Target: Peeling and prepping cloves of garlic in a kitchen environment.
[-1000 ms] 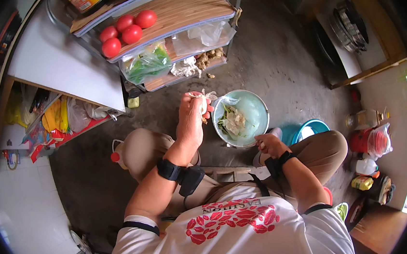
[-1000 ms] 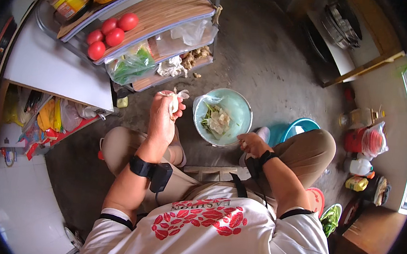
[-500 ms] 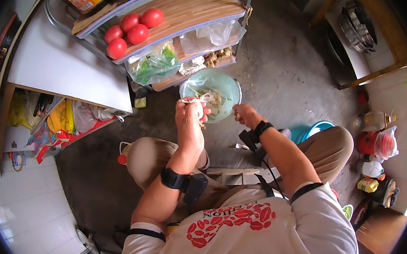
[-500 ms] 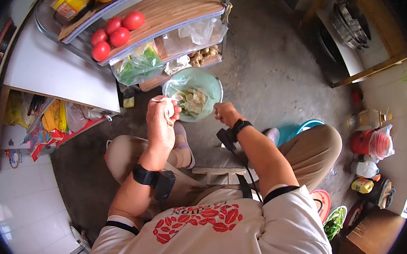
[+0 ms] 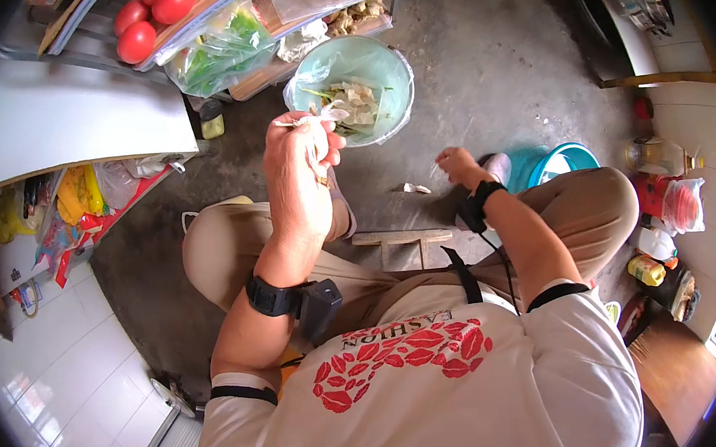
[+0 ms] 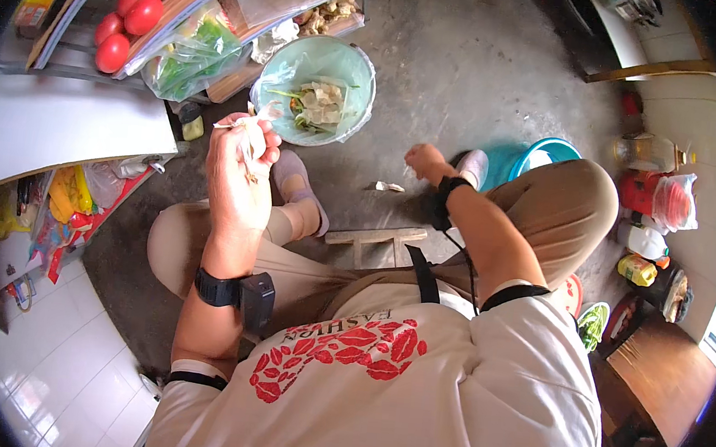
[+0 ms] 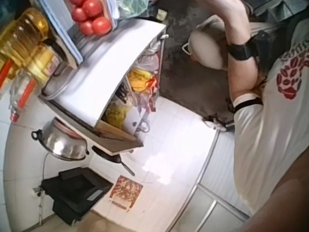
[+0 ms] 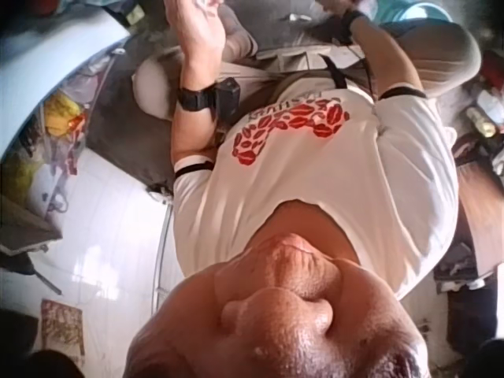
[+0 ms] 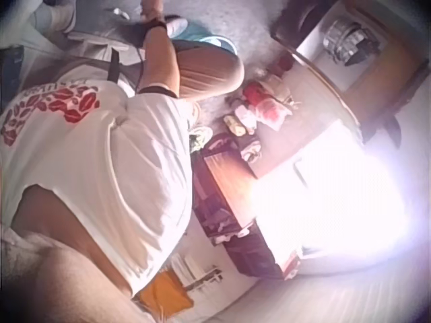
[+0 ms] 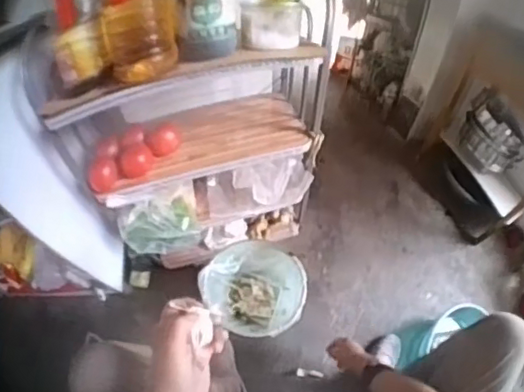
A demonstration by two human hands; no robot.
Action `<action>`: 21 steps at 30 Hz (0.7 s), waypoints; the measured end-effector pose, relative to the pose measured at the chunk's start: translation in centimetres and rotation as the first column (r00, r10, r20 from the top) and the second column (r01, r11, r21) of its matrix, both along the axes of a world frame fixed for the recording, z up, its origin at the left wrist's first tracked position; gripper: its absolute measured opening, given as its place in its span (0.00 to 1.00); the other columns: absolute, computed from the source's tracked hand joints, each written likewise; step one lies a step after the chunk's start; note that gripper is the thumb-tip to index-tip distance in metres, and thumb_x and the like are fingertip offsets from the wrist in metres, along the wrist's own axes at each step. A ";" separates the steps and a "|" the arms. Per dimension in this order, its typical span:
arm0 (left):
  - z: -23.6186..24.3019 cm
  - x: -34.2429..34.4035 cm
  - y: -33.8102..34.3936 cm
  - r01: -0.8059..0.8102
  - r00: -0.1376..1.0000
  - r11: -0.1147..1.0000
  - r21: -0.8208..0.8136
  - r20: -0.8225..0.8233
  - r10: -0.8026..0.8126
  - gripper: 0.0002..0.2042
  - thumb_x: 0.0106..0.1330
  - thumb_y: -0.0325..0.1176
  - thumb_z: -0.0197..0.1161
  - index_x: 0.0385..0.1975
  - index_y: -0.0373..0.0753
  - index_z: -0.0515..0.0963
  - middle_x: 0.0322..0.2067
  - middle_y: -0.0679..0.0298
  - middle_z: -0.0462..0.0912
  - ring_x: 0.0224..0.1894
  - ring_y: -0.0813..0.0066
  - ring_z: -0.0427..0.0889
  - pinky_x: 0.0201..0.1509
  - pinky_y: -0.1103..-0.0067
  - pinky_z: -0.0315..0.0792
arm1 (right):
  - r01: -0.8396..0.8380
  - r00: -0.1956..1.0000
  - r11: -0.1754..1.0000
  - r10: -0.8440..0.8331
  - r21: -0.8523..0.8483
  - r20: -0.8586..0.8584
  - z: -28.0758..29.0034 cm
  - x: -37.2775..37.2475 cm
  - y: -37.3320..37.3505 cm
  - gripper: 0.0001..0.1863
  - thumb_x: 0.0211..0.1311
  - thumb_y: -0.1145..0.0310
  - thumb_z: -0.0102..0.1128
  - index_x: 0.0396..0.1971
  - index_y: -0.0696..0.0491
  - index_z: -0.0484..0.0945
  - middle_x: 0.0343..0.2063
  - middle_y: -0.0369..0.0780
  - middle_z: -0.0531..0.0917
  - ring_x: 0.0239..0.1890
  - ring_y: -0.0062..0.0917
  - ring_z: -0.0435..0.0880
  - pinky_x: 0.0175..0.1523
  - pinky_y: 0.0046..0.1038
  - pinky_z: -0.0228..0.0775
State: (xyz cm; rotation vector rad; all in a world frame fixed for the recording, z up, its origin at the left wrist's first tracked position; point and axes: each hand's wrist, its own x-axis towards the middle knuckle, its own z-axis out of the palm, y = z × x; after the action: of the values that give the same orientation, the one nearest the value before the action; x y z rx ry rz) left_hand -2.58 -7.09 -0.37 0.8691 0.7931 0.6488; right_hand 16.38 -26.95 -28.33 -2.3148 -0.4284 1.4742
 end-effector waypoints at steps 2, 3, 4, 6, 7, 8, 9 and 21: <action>-0.1 0.5 -0.2 0.047 0.998 0.999 -0.026 -0.030 -0.048 0.08 0.61 0.33 0.49 0.36 0.36 0.68 0.29 0.61 0.73 0.29 0.74 0.73 0.32 0.80 0.66 | -0.366 0.894 0.931 0.355 -0.010 0.273 -4.3 -1.6 -2.3 0.11 0.48 0.69 0.53 0.31 0.54 0.80 0.31 0.47 0.82 0.31 0.35 0.82 0.32 0.33 0.74; -0.3 0.3 -0.2 0.041 0.998 0.999 -0.018 -0.048 -0.042 0.08 0.61 0.33 0.49 0.36 0.36 0.68 0.29 0.61 0.73 0.29 0.74 0.73 0.32 0.80 0.66 | -0.429 0.859 0.897 0.441 -0.103 0.260 -4.9 -3.0 -2.1 0.11 0.47 0.69 0.53 0.31 0.55 0.79 0.31 0.49 0.81 0.32 0.39 0.82 0.34 0.33 0.74; -0.7 0.4 -0.3 0.047 0.997 0.998 -0.035 -0.055 -0.049 0.08 0.61 0.33 0.49 0.36 0.36 0.68 0.29 0.61 0.73 0.28 0.74 0.72 0.31 0.80 0.65 | -0.482 0.819 0.854 0.519 -0.196 0.245 -4.3 -4.4 -1.7 0.11 0.46 0.70 0.54 0.30 0.55 0.78 0.32 0.51 0.80 0.34 0.42 0.81 0.35 0.33 0.74; -1.5 0.8 -0.6 0.070 0.994 0.996 -0.056 -0.076 -0.074 0.07 0.61 0.31 0.49 0.35 0.35 0.68 0.28 0.60 0.72 0.26 0.74 0.71 0.30 0.80 0.64 | -0.565 0.756 0.781 0.619 -0.265 0.212 -1.4 -5.9 -1.1 0.10 0.50 0.70 0.50 0.32 0.58 0.76 0.31 0.51 0.80 0.36 0.40 0.81 0.37 0.33 0.74; -1.7 0.9 -0.6 0.081 0.993 0.995 -0.055 -0.086 -0.086 0.07 0.61 0.31 0.48 0.34 0.36 0.68 0.28 0.60 0.72 0.26 0.74 0.71 0.30 0.80 0.64 | -0.560 0.762 0.790 0.609 -0.249 0.218 -2.0 -6.6 -1.3 0.10 0.50 0.70 0.50 0.32 0.58 0.76 0.31 0.51 0.80 0.36 0.40 0.81 0.37 0.33 0.74; -1.8 1.2 -0.7 0.092 0.991 0.994 -0.054 -0.096 -0.097 0.06 0.61 0.31 0.48 0.34 0.36 0.67 0.28 0.60 0.72 0.25 0.74 0.71 0.30 0.80 0.64 | -0.549 0.739 0.798 0.602 -0.248 0.302 -3.2 -7.1 -1.7 0.10 0.52 0.70 0.49 0.33 0.59 0.74 0.31 0.50 0.81 0.36 0.39 0.81 0.37 0.33 0.74; -1.5 1.9 -0.9 0.078 0.991 0.994 -0.072 -0.108 -0.085 0.07 0.59 0.27 0.46 0.35 0.33 0.64 0.27 0.59 0.72 0.23 0.78 0.71 0.28 0.84 0.66 | -0.536 0.712 0.807 0.590 -0.249 0.380 -4.0 -7.5 -1.9 0.10 0.54 0.70 0.48 0.34 0.59 0.73 0.31 0.49 0.81 0.36 0.37 0.81 0.37 0.33 0.74; -2.0 3.9 -0.4 0.093 0.985 0.991 -0.099 -0.137 -0.106 0.06 0.61 0.28 0.46 0.36 0.36 0.65 0.30 0.59 0.73 0.26 0.75 0.71 0.32 0.82 0.65 | 0.031 0.879 0.996 0.015 -0.089 0.476 -5.4 -1.7 1.5 0.10 0.53 0.67 0.50 0.30 0.54 0.78 0.32 0.49 0.80 0.36 0.41 0.80 0.39 0.37 0.73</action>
State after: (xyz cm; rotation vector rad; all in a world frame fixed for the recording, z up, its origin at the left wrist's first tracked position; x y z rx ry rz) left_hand 1.35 -7.48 -2.33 0.8715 0.8951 0.4618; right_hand 14.72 -25.48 -33.68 -2.7487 -0.4821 0.9169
